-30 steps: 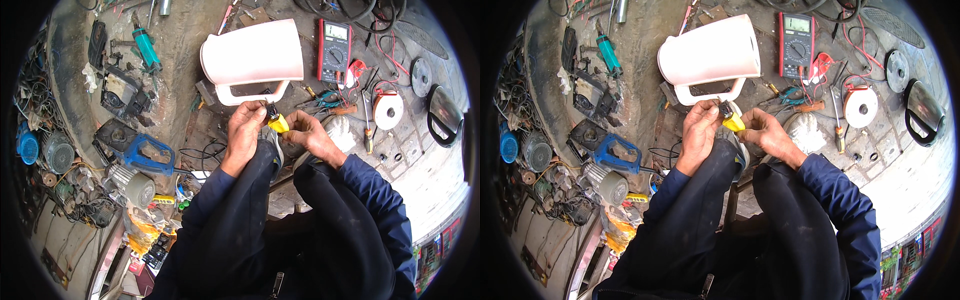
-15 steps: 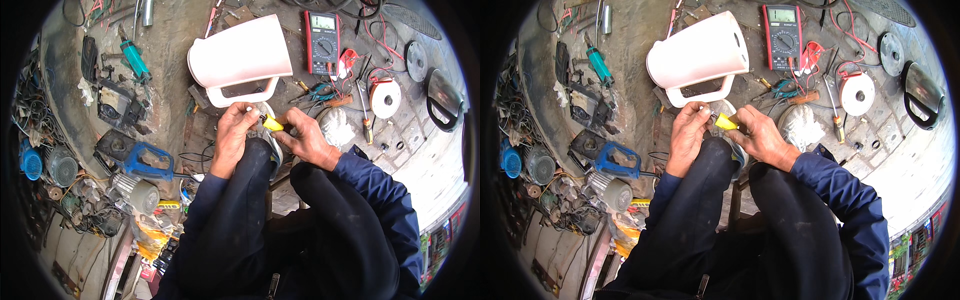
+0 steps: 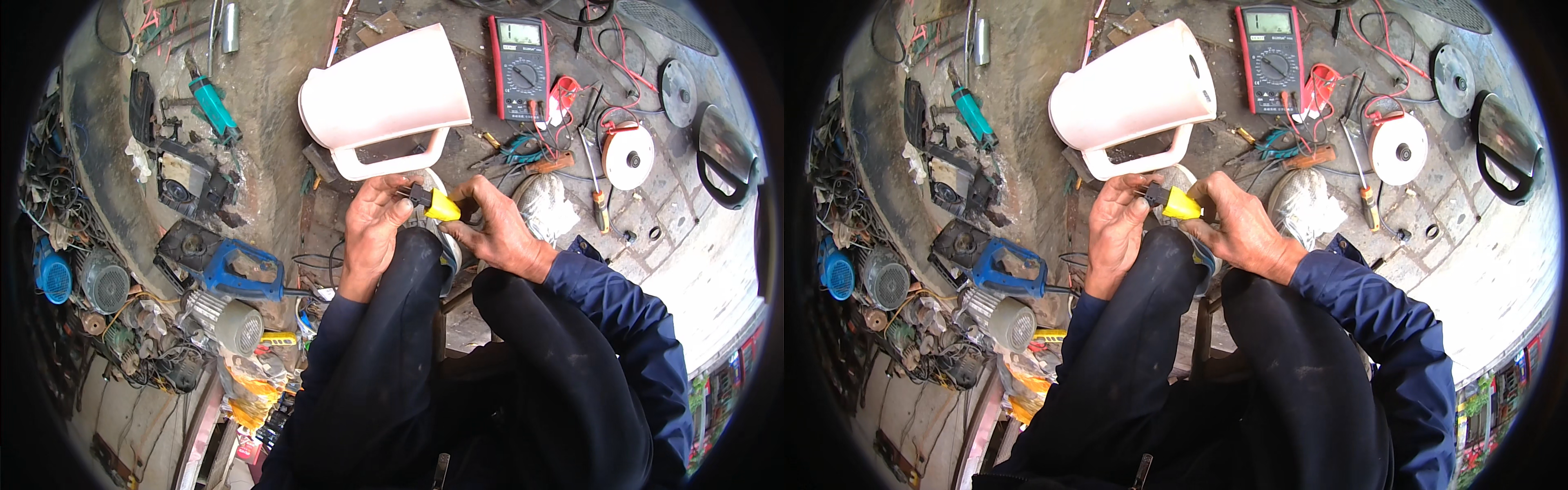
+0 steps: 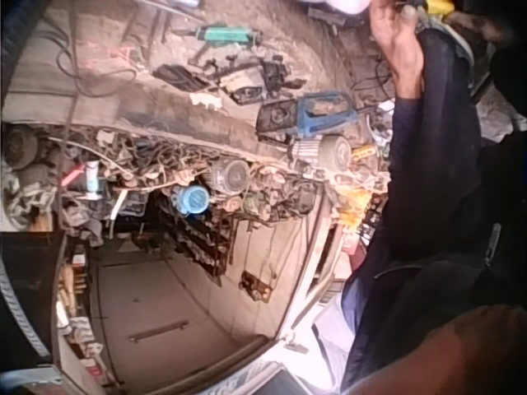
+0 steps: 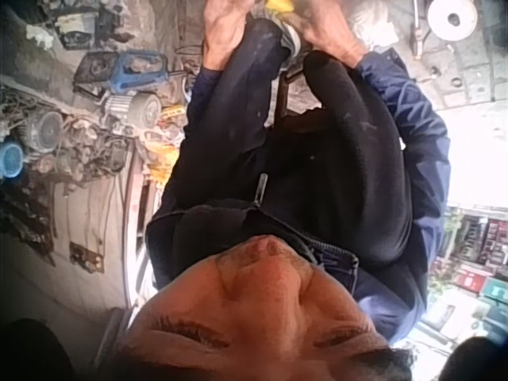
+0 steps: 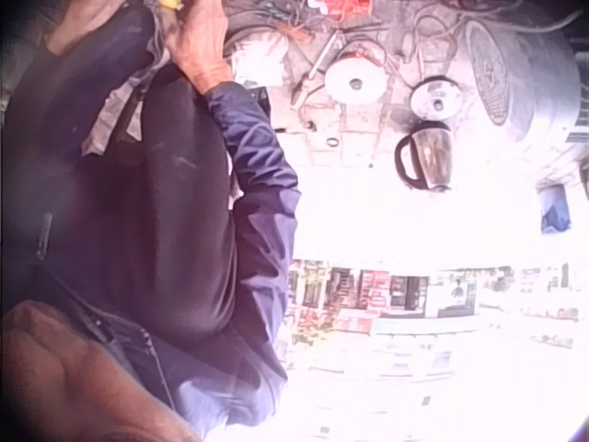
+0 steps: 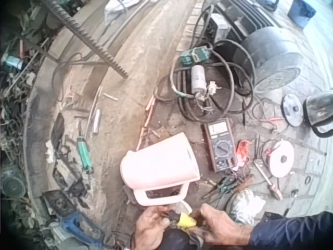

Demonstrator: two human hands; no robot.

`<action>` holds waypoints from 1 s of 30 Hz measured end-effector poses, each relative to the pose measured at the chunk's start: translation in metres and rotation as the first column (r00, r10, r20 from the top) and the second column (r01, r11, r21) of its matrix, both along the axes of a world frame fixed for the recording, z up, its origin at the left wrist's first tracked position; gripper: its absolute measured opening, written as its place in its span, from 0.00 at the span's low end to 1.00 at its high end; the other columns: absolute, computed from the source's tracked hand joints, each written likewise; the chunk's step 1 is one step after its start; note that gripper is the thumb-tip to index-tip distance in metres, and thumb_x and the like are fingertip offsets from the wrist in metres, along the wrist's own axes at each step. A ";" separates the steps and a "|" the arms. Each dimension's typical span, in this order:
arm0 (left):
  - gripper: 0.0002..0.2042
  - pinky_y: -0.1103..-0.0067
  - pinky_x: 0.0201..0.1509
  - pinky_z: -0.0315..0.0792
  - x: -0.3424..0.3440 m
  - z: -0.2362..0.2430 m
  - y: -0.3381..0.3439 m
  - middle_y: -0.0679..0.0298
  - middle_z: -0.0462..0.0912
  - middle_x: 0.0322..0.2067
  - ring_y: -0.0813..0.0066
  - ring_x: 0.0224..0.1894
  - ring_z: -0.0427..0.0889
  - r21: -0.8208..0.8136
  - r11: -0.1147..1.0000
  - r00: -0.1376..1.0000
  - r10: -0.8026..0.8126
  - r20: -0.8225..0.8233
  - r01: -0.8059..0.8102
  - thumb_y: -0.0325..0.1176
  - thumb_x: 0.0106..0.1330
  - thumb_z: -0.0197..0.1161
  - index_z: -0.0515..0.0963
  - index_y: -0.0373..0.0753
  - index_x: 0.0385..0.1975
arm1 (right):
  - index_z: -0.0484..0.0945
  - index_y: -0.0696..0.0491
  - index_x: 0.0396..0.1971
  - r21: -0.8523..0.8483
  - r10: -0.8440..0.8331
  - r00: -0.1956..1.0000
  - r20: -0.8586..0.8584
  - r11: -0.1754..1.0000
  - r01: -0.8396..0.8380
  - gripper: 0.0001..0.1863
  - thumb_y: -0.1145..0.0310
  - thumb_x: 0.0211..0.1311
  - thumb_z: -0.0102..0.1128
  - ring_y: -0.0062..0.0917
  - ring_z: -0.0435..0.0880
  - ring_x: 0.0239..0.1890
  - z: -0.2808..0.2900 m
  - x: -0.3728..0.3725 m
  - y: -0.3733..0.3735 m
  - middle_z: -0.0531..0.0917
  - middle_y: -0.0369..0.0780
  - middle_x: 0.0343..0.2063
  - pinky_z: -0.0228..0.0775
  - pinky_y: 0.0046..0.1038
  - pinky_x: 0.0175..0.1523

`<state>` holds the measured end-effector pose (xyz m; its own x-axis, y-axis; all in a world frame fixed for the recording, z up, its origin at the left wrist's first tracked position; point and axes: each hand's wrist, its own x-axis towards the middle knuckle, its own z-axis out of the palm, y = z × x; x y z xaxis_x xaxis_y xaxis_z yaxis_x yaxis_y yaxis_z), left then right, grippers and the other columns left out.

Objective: The person repairs a pink electric kettle by testing its internal components with a multimeter, stripping and twisting wires, and reassembling the base. They use a screwdriver to open the kettle and secure the parts back together.

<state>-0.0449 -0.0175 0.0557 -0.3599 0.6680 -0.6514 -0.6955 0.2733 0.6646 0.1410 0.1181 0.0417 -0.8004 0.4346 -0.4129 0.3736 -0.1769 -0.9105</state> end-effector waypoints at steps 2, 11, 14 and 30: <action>0.18 0.69 0.72 0.68 0.000 -0.001 -0.001 0.50 0.81 0.57 0.63 0.63 0.79 0.020 1.000 1.000 -0.005 -0.005 0.005 0.23 0.70 0.68 0.74 0.33 0.56 | 0.73 0.57 0.49 -0.012 -0.005 1.000 0.002 1.000 0.005 0.22 0.70 0.60 0.76 0.41 0.87 0.41 0.001 -0.001 0.001 0.81 0.47 0.39 0.80 0.37 0.46; 0.20 0.69 0.69 0.72 0.001 0.002 -0.005 0.44 0.81 0.58 0.61 0.62 0.80 0.125 0.991 0.997 -0.037 -0.074 0.046 0.24 0.66 0.72 0.74 0.33 0.55 | 0.75 0.55 0.50 0.022 0.021 0.999 -0.048 1.000 -0.020 0.23 0.71 0.58 0.76 0.39 0.86 0.43 0.010 -0.005 0.005 0.79 0.45 0.41 0.80 0.37 0.48; 0.21 0.69 0.67 0.75 0.000 0.003 -0.006 0.44 0.81 0.57 0.61 0.60 0.81 0.139 0.988 0.994 -0.049 -0.094 0.062 0.23 0.65 0.73 0.74 0.33 0.55 | 0.76 0.55 0.49 0.015 0.028 0.997 -0.069 1.000 -0.027 0.21 0.72 0.58 0.76 0.39 0.86 0.43 0.013 -0.006 0.008 0.79 0.44 0.40 0.80 0.36 0.48; 0.21 0.67 0.66 0.78 -0.004 0.007 -0.005 0.46 0.83 0.55 0.59 0.60 0.83 0.146 0.982 0.982 -0.096 -0.162 0.120 0.22 0.63 0.75 0.76 0.33 0.54 | 0.78 0.55 0.50 0.061 0.004 0.989 -0.150 0.998 0.006 0.22 0.73 0.56 0.76 0.42 0.86 0.40 0.011 -0.009 0.006 0.83 0.45 0.39 0.79 0.39 0.46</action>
